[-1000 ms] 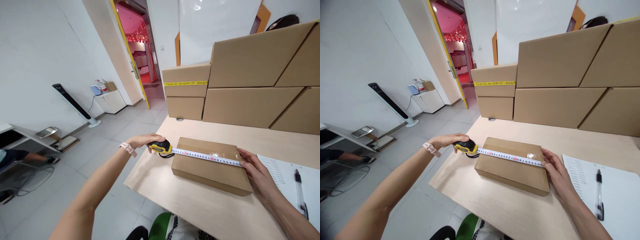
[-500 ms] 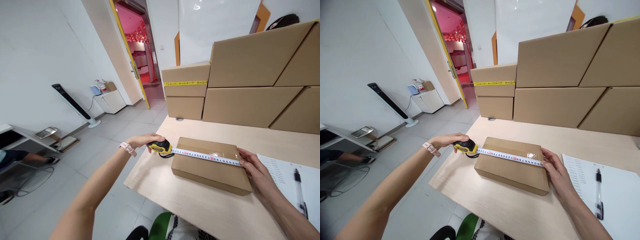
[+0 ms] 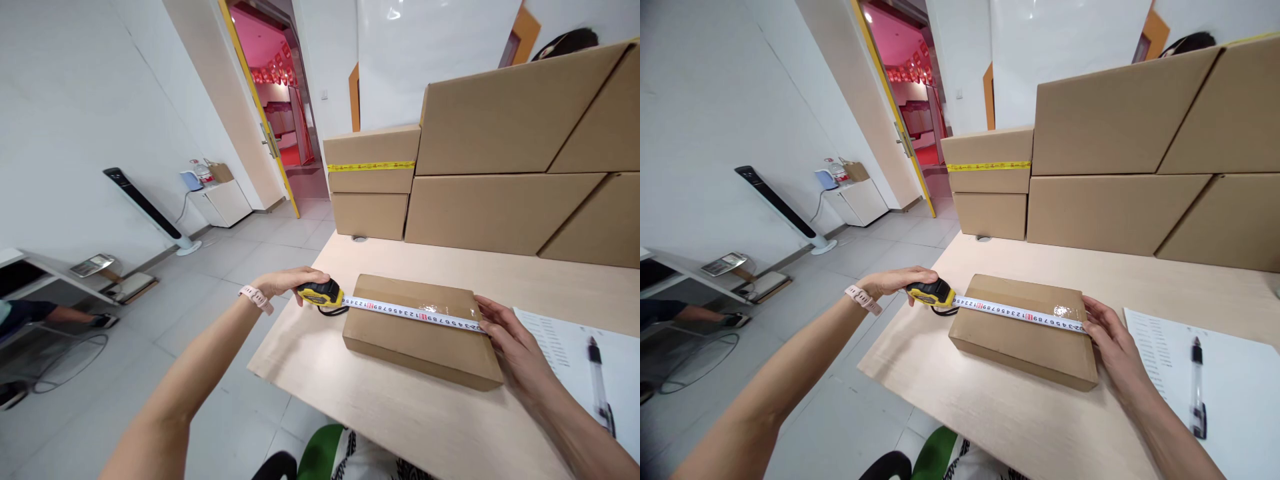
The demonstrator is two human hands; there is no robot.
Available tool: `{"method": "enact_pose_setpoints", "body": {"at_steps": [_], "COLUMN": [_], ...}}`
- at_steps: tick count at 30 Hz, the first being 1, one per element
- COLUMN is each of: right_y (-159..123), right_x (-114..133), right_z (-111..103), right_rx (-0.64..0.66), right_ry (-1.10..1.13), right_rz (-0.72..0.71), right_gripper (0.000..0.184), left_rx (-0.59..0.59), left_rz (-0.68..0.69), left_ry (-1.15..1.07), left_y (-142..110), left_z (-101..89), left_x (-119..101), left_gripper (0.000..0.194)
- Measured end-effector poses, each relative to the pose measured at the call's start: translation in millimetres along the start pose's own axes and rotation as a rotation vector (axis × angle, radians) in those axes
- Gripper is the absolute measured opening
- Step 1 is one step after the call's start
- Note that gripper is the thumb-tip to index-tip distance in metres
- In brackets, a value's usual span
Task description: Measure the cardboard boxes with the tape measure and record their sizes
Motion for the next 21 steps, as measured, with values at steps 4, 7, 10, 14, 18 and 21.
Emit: {"method": "enact_pose_setpoints", "body": {"at_steps": [4,7,10,14,18,21], "right_y": [0,-2,-10,-18,-1,24], "right_x": [1,10,36,85,110,101], "right_z": [0,-7,-23,-41,-37,-18], "right_rx": [-0.004,-0.038,-0.062,-0.165,-0.097,0.167], "right_ry": [-0.014,-0.124,-0.237,-0.372,-0.284,-0.201], "right_rz": [-0.007,-0.039,-0.081,-0.176,-0.231,-0.225], "right_gripper": [0.05,0.048,0.045,0.038,0.031,0.035], "left_rx": [-0.061,-0.141,-0.161,0.104,0.544,0.654], "left_rz": [0.034,0.088,0.111,0.048,0.034,0.117], "left_ry": [-0.014,-0.035,-0.063,-0.328,-0.617,-0.574], "left_y": [-7,-29,-59,-83,-76,-58], "left_z": [6.1,19.0,43.2,98.5,175.5,230.1], "left_x": [-4,-9,-7,10,29,37], "left_gripper": [0.051,0.047,0.048,0.065,0.087,0.073]}}
Point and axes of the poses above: each hand's wrist, its own y-axis towards the middle knuckle, its own z-axis out of the palm, x = y × z, the point moved 2 cm from there along y, towards the middle knuckle, and after that the axes turned 15 degrees about -z, right-handed, at the moved point
